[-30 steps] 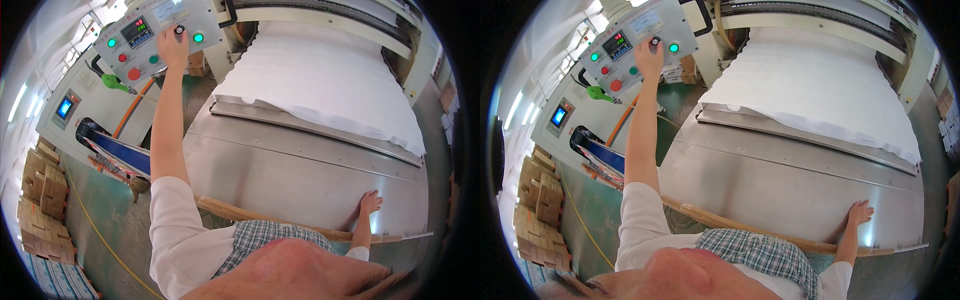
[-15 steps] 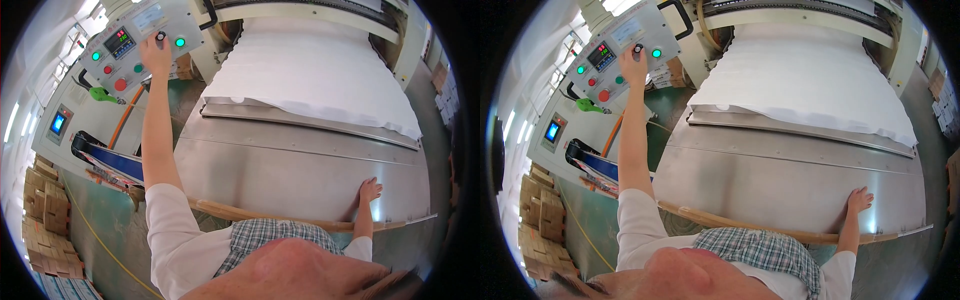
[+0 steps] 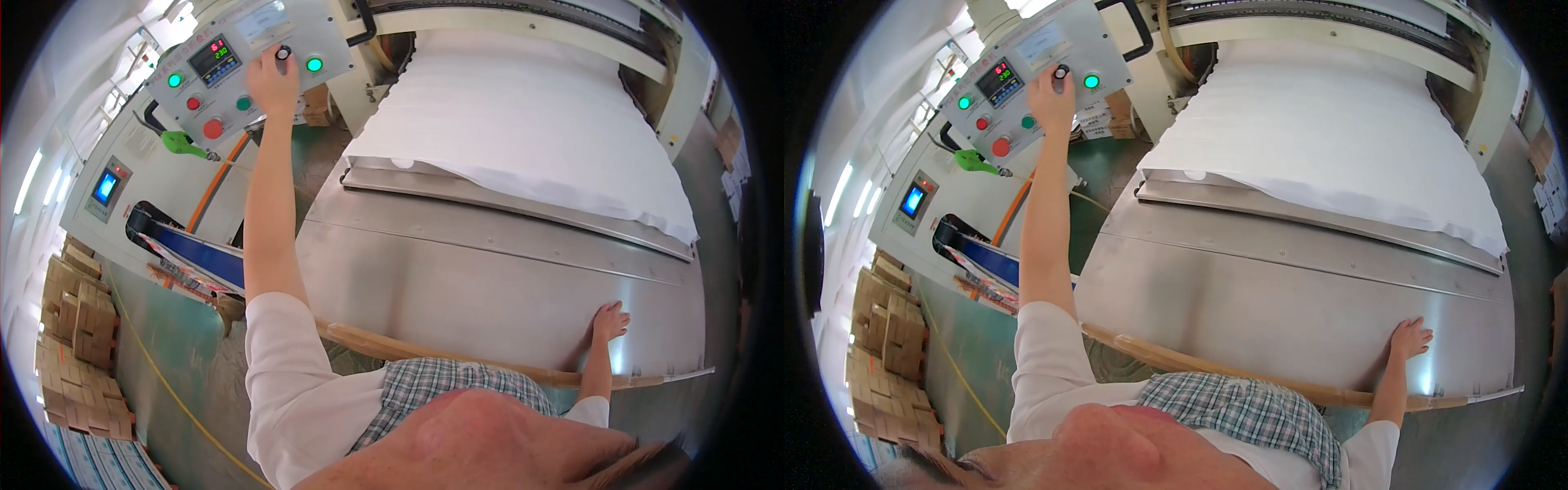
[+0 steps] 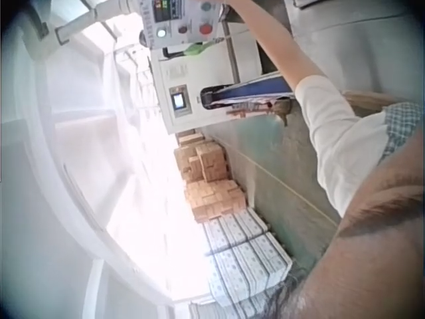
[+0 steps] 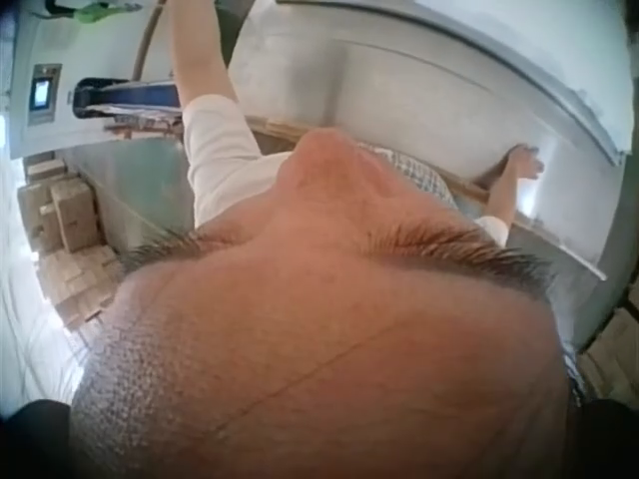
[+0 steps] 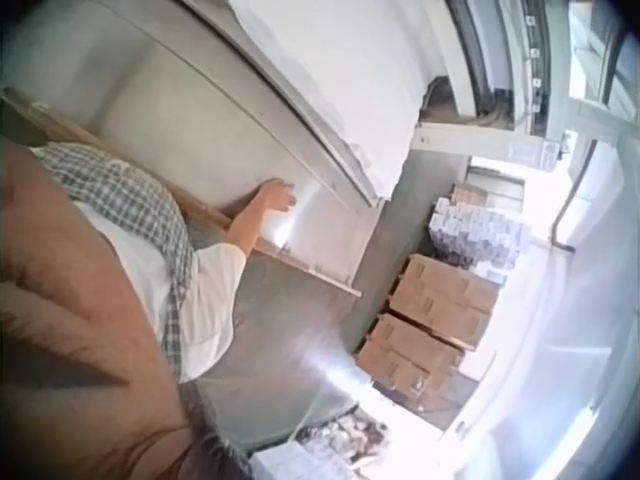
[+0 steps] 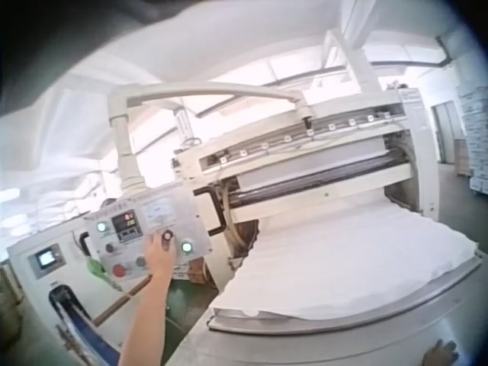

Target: Operating a machine to process and align large sheets of white paper in a mill.

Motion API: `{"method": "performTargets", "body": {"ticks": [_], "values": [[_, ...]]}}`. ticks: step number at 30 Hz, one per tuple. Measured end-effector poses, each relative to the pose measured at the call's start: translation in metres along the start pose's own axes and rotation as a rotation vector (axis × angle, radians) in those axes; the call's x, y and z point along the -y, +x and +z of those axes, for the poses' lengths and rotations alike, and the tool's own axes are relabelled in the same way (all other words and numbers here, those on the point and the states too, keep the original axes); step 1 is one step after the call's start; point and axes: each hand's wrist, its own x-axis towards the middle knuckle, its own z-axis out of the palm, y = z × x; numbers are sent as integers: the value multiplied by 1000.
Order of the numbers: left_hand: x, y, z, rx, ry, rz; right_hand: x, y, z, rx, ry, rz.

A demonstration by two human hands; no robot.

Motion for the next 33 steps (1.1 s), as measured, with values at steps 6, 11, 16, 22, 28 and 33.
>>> {"method": "performTargets", "body": {"ticks": [6, 11, 16, 22, 28, 33], "values": [[-2, 0, 1, 6, -15, -4, -1, 1, 2, 7, -15, 6], [-2, 0, 0, -3, -51, -6, 0, 2, 1, 24, -9, 9], [-3, 0, 0, 6, -57, -25, -1, 4, 4, 10, 2, 11], [-6, -1, -2, 16, -49, -51, 0, 3, 4, 0, -8, 10], [-6, -1, -1, 3, -49, -35, -1, 4, 7, -12, -2, 11], [-7, -1, -1, 0, -44, -34, -1, 3, 5, -10, -15, 6]]}}
